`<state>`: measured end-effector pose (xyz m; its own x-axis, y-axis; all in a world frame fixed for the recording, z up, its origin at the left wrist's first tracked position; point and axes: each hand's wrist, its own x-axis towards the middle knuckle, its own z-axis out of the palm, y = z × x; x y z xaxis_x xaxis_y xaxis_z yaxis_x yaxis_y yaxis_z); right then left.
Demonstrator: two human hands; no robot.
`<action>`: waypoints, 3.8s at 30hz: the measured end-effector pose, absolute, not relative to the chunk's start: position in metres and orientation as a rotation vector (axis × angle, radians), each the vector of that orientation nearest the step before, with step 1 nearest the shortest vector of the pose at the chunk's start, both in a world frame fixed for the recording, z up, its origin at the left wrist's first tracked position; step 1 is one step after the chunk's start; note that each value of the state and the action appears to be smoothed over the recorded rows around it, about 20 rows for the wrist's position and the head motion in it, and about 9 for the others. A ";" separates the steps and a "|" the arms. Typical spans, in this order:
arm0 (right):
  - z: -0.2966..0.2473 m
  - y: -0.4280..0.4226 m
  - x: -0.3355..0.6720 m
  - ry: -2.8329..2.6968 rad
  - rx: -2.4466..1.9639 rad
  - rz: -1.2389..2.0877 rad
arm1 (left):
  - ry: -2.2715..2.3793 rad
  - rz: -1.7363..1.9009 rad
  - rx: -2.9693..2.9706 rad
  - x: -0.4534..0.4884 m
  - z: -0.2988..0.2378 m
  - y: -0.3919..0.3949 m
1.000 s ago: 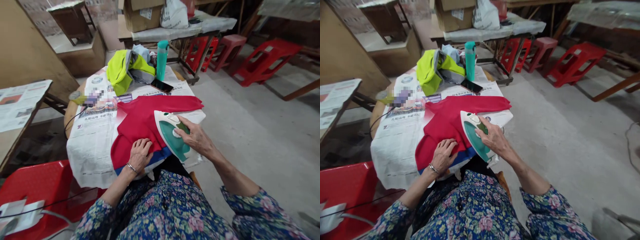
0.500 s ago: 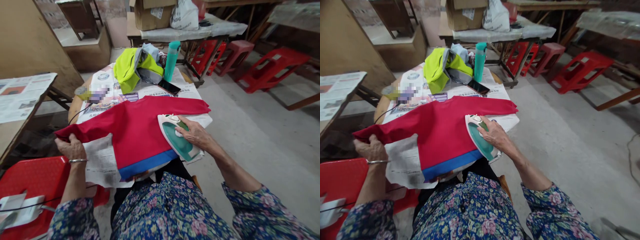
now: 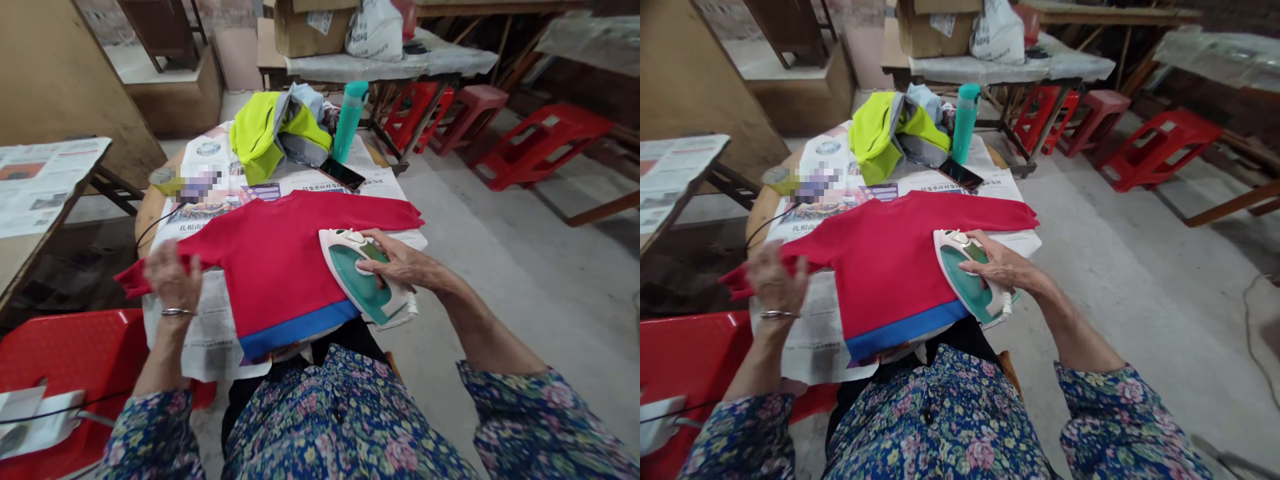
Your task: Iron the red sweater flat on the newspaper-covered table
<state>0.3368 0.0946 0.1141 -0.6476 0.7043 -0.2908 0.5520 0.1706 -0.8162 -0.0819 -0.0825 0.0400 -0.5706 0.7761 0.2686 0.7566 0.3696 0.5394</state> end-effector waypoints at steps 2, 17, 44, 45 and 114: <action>0.116 0.096 0.337 -2.234 -1.193 1.608 | 2.532 0.741 1.587 -0.054 0.030 -0.063; 0.136 0.057 0.246 -2.203 -1.062 1.599 | 2.491 0.122 1.523 -0.096 0.028 0.001; 0.140 0.043 0.222 -2.537 -0.940 1.683 | 2.619 0.416 1.338 -0.077 0.036 0.017; 0.138 0.046 0.216 -2.460 -0.962 1.670 | 2.640 0.451 1.326 -0.073 0.033 0.017; 0.124 0.039 0.385 -1.895 -1.727 1.098 | 2.700 0.486 1.308 -0.077 0.038 0.016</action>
<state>0.3852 0.0394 0.1240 -0.1953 0.9514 -0.2379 0.6792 -0.0437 -0.7327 -0.0767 0.0156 0.0375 -0.6253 0.7790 0.0467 0.7465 0.5796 0.3269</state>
